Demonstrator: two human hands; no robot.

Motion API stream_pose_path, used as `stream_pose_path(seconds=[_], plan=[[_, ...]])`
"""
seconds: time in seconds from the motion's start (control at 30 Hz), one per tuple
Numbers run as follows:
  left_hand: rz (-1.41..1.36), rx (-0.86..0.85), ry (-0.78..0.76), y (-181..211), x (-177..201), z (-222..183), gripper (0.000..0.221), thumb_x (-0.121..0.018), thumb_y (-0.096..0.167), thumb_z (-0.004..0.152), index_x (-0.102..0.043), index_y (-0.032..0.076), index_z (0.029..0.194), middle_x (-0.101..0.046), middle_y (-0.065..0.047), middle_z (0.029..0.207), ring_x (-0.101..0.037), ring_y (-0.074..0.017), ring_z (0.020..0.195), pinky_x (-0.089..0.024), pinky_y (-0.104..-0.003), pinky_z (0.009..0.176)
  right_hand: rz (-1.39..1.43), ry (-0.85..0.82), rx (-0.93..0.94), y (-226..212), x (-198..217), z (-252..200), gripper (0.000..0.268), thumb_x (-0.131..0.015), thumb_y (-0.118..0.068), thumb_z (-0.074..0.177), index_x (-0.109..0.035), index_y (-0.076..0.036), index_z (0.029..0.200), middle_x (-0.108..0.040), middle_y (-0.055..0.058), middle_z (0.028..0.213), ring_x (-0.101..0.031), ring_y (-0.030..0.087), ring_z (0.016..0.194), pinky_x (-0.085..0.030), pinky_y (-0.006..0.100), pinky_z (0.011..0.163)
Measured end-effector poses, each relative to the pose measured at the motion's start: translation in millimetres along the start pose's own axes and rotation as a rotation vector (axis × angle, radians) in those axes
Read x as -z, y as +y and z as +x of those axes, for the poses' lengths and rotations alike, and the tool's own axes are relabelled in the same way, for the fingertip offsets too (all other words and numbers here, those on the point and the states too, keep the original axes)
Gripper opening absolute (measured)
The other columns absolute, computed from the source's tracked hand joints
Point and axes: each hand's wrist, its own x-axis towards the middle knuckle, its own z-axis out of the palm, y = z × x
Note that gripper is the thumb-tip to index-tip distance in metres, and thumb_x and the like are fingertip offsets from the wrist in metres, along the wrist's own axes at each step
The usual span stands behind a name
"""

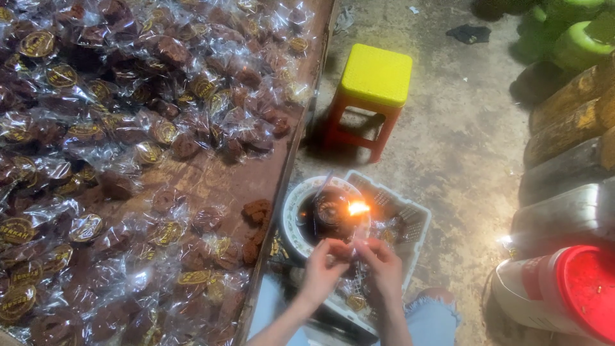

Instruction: The person seals individual plastic bags containing brown items using the heat from a small flame.

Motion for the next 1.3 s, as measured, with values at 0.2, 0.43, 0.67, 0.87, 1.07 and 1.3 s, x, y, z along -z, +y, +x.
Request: stream_pose_path(seconds=[0.2,0.43,0.67,0.87,1.07,1.3], plan=[[0.154,-0.848,-0.177,-6.5,-9.7,-10.9,0.025,-0.051,-0.018,0.083,-0.061,0.005,0.088,-0.051,-0.006,0.121,-0.055,-0.0199,0.106,-0.057,-0.029,0.096,0.273,-0.059,-0.037,-7.1,16.0,-4.3,0.031,-0.075,0.011,0.075,-0.057,-0.004,0.093,-0.068,0.015,0.099,-0.066,0.028,0.083,-0.055,0.039,0.065],[0.710,-0.403,-0.243,30.1,52.1,-9.6,0.043,-0.064,0.020,0.086,-0.062,0.019,0.130,-0.038,-0.008,0.154,-0.050,-0.0293,0.129,-0.051,-0.050,0.101,-0.058,0.075,0.005,10.2,74.2,16.4,0.030,-0.072,0.013,0.081,-0.063,0.002,0.107,-0.072,0.020,0.089,-0.073,0.032,0.069,-0.054,0.036,0.045],[1.181,0.213,0.231,34.7,170.3,-19.7,0.049,-0.054,0.022,0.098,-0.046,0.024,0.147,-0.057,-0.001,0.133,-0.058,-0.0143,0.101,-0.049,-0.033,0.098,-0.305,0.128,0.131,51.5,117.2,33.3,0.025,-0.069,0.001,0.087,-0.073,0.005,0.111,-0.074,0.015,0.092,-0.066,0.021,0.080,-0.053,0.031,0.071],[1.251,0.431,0.116,27.7,196.1,-25.6,0.090,-0.076,0.054,0.081,-0.031,0.032,0.155,-0.034,0.000,0.157,-0.039,-0.0208,0.139,-0.034,-0.051,0.121,-0.398,-0.075,-0.037,43.8,79.6,11.2,0.022,-0.073,-0.008,0.090,-0.078,-0.003,0.111,-0.075,0.011,0.079,-0.065,0.018,0.067,-0.050,0.029,0.060],[1.212,0.442,0.134,26.0,201.1,-21.4,0.099,-0.095,0.044,0.067,-0.041,0.018,0.146,-0.041,-0.006,0.146,-0.046,-0.0251,0.132,-0.039,-0.050,0.116,-0.354,-0.143,-0.120,46.0,64.6,-0.3,0.024,-0.074,-0.008,0.089,-0.079,-0.001,0.112,-0.070,0.010,0.075,-0.057,0.016,0.059,-0.039,0.025,0.049],[0.655,0.138,0.724,47.6,171.0,-43.4,0.051,-0.078,0.052,0.082,-0.055,0.009,0.097,-0.059,-0.002,0.074,-0.052,-0.0141,0.061,-0.043,-0.030,0.063,-0.267,-0.141,-0.128,52.0,64.5,-15.7,0.023,-0.076,-0.004,0.087,-0.077,0.004,0.108,-0.077,0.016,0.088,-0.059,0.018,0.066,-0.046,0.028,0.056]])
